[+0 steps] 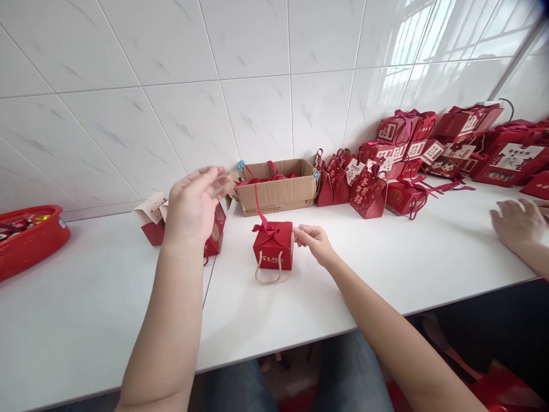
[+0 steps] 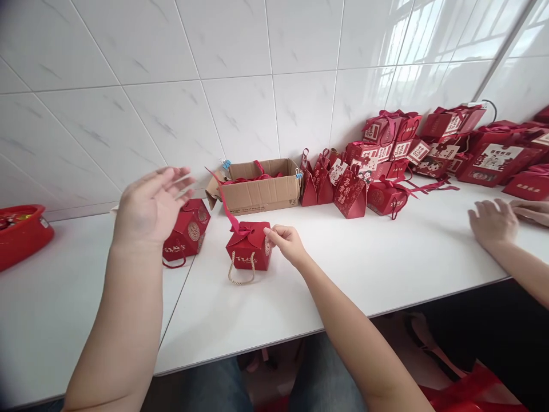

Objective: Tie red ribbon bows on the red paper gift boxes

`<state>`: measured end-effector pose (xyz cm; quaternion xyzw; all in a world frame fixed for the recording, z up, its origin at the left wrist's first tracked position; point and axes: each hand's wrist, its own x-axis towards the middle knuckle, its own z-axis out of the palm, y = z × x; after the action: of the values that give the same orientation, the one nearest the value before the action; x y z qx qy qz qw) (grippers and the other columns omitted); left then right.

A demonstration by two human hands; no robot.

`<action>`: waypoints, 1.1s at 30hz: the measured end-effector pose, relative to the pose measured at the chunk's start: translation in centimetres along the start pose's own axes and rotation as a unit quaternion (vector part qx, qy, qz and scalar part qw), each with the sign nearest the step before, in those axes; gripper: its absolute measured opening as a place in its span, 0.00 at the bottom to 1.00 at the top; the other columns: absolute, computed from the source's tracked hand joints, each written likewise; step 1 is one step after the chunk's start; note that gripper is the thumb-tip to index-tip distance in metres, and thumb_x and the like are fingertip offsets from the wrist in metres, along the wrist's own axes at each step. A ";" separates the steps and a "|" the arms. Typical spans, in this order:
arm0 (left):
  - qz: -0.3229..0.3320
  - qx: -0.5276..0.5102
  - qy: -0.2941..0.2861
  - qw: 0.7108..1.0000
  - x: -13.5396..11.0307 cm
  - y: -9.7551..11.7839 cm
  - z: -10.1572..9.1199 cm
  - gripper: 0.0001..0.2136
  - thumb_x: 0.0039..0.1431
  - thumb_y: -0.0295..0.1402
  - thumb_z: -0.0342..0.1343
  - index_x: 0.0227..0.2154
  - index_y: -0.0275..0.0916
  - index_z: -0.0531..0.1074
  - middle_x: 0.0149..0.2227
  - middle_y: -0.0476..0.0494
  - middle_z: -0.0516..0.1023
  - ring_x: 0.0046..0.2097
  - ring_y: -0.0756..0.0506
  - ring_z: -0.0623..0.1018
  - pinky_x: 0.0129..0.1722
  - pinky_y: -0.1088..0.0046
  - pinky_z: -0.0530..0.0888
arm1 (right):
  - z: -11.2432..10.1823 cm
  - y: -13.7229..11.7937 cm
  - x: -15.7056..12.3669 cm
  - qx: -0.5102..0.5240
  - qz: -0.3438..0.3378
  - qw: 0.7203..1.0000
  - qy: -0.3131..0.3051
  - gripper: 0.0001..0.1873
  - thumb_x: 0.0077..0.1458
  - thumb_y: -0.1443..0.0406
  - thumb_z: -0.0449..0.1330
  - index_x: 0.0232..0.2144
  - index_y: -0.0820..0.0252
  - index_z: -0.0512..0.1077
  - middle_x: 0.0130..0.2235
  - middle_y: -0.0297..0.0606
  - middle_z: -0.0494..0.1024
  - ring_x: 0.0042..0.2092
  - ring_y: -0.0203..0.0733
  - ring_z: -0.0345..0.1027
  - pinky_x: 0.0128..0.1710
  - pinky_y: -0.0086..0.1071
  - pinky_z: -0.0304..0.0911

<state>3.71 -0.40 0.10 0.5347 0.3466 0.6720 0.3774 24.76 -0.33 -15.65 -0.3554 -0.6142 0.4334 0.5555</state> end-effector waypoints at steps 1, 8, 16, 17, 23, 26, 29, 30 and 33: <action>0.020 -0.007 0.017 1.000 0.1 0.4 0.1 0.06 0.49 0.34 0.59 0.28 0.38 0.72 0.39 0.45 0.76 0.40 0.48 0.76 0.41 0.71 0.70 | 0.1 0.1 0.0 0.002 0.004 1.000 0.007 0.25 0.55 0.49 0.57 0.16 0.59 0.62 0.21 0.31 0.62 0.26 0.34 0.58 0.30 0.31 0.59; -0.040 0.372 -0.171 0.912 0.9 -1.2 -1.0 0.11 0.47 0.42 0.60 0.25 0.39 0.74 0.28 0.46 0.77 0.29 0.46 0.74 0.30 0.72 0.68 | 0.3 0.8 0.0 -0.105 -0.124 0.985 0.062 0.07 0.53 0.61 0.60 0.29 0.58 0.70 0.33 0.36 0.69 0.32 0.36 0.62 0.31 0.31 0.60; -0.328 0.447 -0.347 0.757 3.6 -10.2 -1.5 0.31 0.46 0.64 0.47 0.17 0.37 0.73 0.25 0.35 0.79 0.25 0.42 0.76 0.27 0.68 0.69 | 0.8 -0.6 -1.0 -0.299 -0.320 0.889 -0.135 0.27 0.50 0.70 0.56 0.53 0.51 0.68 0.44 0.43 0.64 0.45 0.45 0.62 0.42 0.41 0.67; -0.336 0.423 -0.349 0.766 3.6 -10.9 -1.4 0.31 0.45 0.64 0.48 0.18 0.37 0.73 0.24 0.36 0.79 0.25 0.43 0.76 0.28 0.68 0.69 | 1.2 -0.6 -1.1 -0.337 -0.341 0.867 -0.137 0.27 0.50 0.70 0.58 0.54 0.50 0.68 0.46 0.44 0.63 0.47 0.46 0.61 0.43 0.42 0.67; -0.272 0.349 -0.351 0.825 3.5 -11.6 -1.4 0.23 0.37 0.56 0.62 0.23 0.38 0.76 0.29 0.41 0.78 0.31 0.44 0.76 0.33 0.68 0.71 | 3.2 0.9 -1.3 -0.430 -0.419 0.796 -0.074 0.11 0.53 0.71 0.58 0.35 0.53 0.77 0.45 0.43 0.66 0.40 0.41 0.63 0.39 0.37 0.66; -0.239 0.337 -0.336 0.846 3.9 -10.7 -2.0 0.20 0.38 0.52 0.64 0.26 0.38 0.77 0.34 0.40 0.79 0.35 0.44 0.76 0.36 0.68 0.71 | 3.1 1.1 -1.3 -0.448 -0.410 0.791 -0.073 0.13 0.52 0.70 0.59 0.39 0.52 0.77 0.47 0.44 0.67 0.42 0.43 0.63 0.39 0.37 0.66; -0.222 0.324 -0.329 0.859 4.1 -9.3 -2.5 0.19 0.42 0.51 0.63 0.28 0.39 0.79 0.37 0.39 0.80 0.36 0.44 0.77 0.37 0.67 0.71 | 3.2 1.2 -1.6 -0.509 -0.384 0.769 -0.049 0.19 0.50 0.71 0.60 0.45 0.48 0.75 0.50 0.44 0.67 0.44 0.47 0.61 0.42 0.42 0.63; -0.212 0.322 -0.329 0.862 4.0 -8.8 -2.5 0.19 0.43 0.51 0.62 0.28 0.39 0.79 0.37 0.39 0.80 0.36 0.44 0.77 0.37 0.67 0.71 | 3.3 1.3 -1.6 -0.528 -0.370 0.763 -0.042 0.20 0.51 0.71 0.60 0.45 0.47 0.75 0.50 0.44 0.67 0.45 0.48 0.61 0.43 0.42 0.62; -0.167 0.303 -0.328 0.879 3.5 -7.3 -2.5 0.18 0.46 0.51 0.61 0.28 0.39 0.80 0.35 0.40 0.80 0.37 0.43 0.76 0.38 0.66 0.70 | 3.7 2.0 -1.6 -0.557 -0.325 0.764 -0.022 0.18 0.54 0.70 0.60 0.45 0.44 0.75 0.51 0.44 0.68 0.49 0.52 0.59 0.45 0.45 0.59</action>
<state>1.79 5.97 -5.08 0.7469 0.4739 0.2475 0.3953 21.20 -1.60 -18.11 -0.3716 -0.8384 -0.1835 0.3541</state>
